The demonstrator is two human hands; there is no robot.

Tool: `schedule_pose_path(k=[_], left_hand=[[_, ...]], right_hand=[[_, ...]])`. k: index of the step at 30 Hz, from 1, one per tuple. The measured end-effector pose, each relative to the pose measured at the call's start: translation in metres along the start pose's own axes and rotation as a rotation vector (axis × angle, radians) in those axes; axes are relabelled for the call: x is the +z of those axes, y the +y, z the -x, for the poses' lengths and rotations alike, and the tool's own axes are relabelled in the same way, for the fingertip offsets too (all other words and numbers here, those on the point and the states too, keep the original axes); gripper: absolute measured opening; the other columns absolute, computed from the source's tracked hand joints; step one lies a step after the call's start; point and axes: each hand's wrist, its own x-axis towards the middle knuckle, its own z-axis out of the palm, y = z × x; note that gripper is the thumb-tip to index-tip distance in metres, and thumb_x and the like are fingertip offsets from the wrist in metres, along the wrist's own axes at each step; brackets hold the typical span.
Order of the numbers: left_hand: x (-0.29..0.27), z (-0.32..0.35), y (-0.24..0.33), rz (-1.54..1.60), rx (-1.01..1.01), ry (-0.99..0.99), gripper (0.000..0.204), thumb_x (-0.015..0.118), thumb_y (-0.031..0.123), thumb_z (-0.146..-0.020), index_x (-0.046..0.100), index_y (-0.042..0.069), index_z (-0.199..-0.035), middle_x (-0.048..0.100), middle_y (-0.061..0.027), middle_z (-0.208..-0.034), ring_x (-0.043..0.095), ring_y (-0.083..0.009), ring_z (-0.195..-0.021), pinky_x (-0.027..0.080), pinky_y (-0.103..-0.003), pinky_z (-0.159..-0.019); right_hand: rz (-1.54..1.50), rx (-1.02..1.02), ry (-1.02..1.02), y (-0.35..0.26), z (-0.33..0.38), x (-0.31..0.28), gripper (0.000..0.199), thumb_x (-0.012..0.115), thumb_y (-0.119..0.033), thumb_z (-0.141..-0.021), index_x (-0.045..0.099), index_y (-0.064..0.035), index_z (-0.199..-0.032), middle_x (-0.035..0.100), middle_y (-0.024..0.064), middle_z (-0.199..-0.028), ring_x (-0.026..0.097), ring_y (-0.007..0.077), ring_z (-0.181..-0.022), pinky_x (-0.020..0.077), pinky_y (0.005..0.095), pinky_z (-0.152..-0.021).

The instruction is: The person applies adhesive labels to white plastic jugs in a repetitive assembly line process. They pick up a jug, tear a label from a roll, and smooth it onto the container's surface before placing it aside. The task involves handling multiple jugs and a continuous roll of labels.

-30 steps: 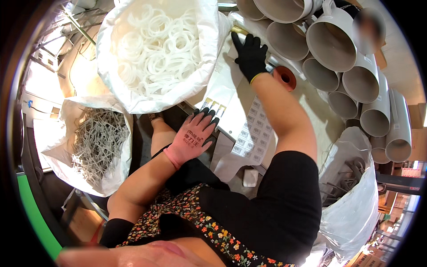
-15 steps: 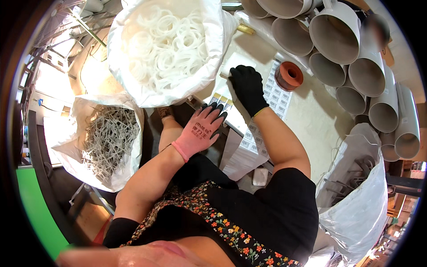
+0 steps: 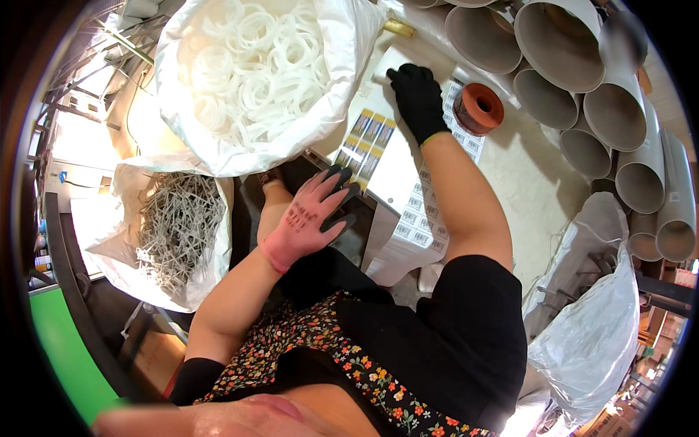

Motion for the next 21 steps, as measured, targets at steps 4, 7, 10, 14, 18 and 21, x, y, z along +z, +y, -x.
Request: schedule_pose_path(k=[4,7,10,14,18,21], left_hand=[[-0.013,0.057,0.000,0.122,-0.099,-0.042,0.055,0.072,0.014,-0.072,0.056,0.001,-0.123,0.045,-0.0217,-0.138,0.037,-0.0442,-0.131,0.033,-0.048,-0.109],[-0.021,0.108,0.003,0.147,-0.230,-0.040,0.052,0.070,0.012,-0.074,0.056,0.003,-0.123,0.046,-0.0204,-0.137,0.039,-0.0428,-0.130,0.034,-0.047,-0.108],[-0.029,0.159,0.006,0.146,-0.344,0.043,0.052,0.070,0.013,-0.075,0.055,0.004,-0.124,0.048,-0.0198,-0.136,0.040,-0.0419,-0.129,0.034,-0.047,-0.108],[-0.047,0.216,0.023,0.149,-0.581,0.161,0.053,0.064,0.006,-0.075,0.054,0.004,-0.127,0.049,-0.0196,-0.135,0.043,-0.0387,-0.129,0.033,-0.043,-0.110],[-0.040,0.300,0.035,0.152,-0.758,0.409,0.053,0.059,-0.001,-0.075,0.052,0.000,-0.128,0.049,-0.0198,-0.136,0.045,-0.0357,-0.128,0.033,-0.040,-0.109],[-0.037,0.336,0.045,0.175,-0.838,0.465,0.050,0.057,0.001,-0.079,0.052,-0.001,-0.128,0.050,-0.0209,-0.135,0.046,-0.0356,-0.127,0.033,-0.039,-0.108]], right_hand=[[-0.024,0.074,-0.034,0.030,-0.029,0.015,0.029,0.061,-0.012,-0.081,0.068,-0.0168,-0.109,0.062,0.0071,-0.107,0.056,0.0321,-0.103,0.0494,0.0429,-0.085],[0.002,0.109,-0.062,0.054,-0.040,0.022,0.032,0.060,-0.011,-0.082,0.067,-0.0163,-0.112,0.061,0.0088,-0.113,0.055,0.0327,-0.108,0.0479,0.0410,-0.090],[-0.034,0.115,-0.097,0.063,-0.043,0.023,0.032,0.059,-0.010,-0.082,0.065,-0.0144,-0.114,0.061,0.0115,-0.113,0.055,0.0325,-0.109,0.0461,0.0420,-0.092],[-0.138,0.073,-0.022,0.011,-0.026,-0.009,0.032,0.058,-0.010,-0.083,0.063,-0.0088,-0.115,0.062,0.0159,-0.112,0.057,0.0345,-0.107,0.0450,0.0426,-0.093],[-0.603,0.179,0.010,-0.096,0.062,-0.068,0.021,0.057,-0.009,-0.091,0.062,-0.0023,-0.110,0.063,0.0166,-0.103,0.061,0.0305,-0.096,0.0475,0.0362,-0.086],[-0.932,0.508,-0.501,-0.169,0.154,-0.090,0.026,0.060,-0.009,-0.090,0.060,-0.0020,-0.115,0.063,0.0115,-0.103,0.062,0.0222,-0.093,0.0489,0.0336,-0.082]])
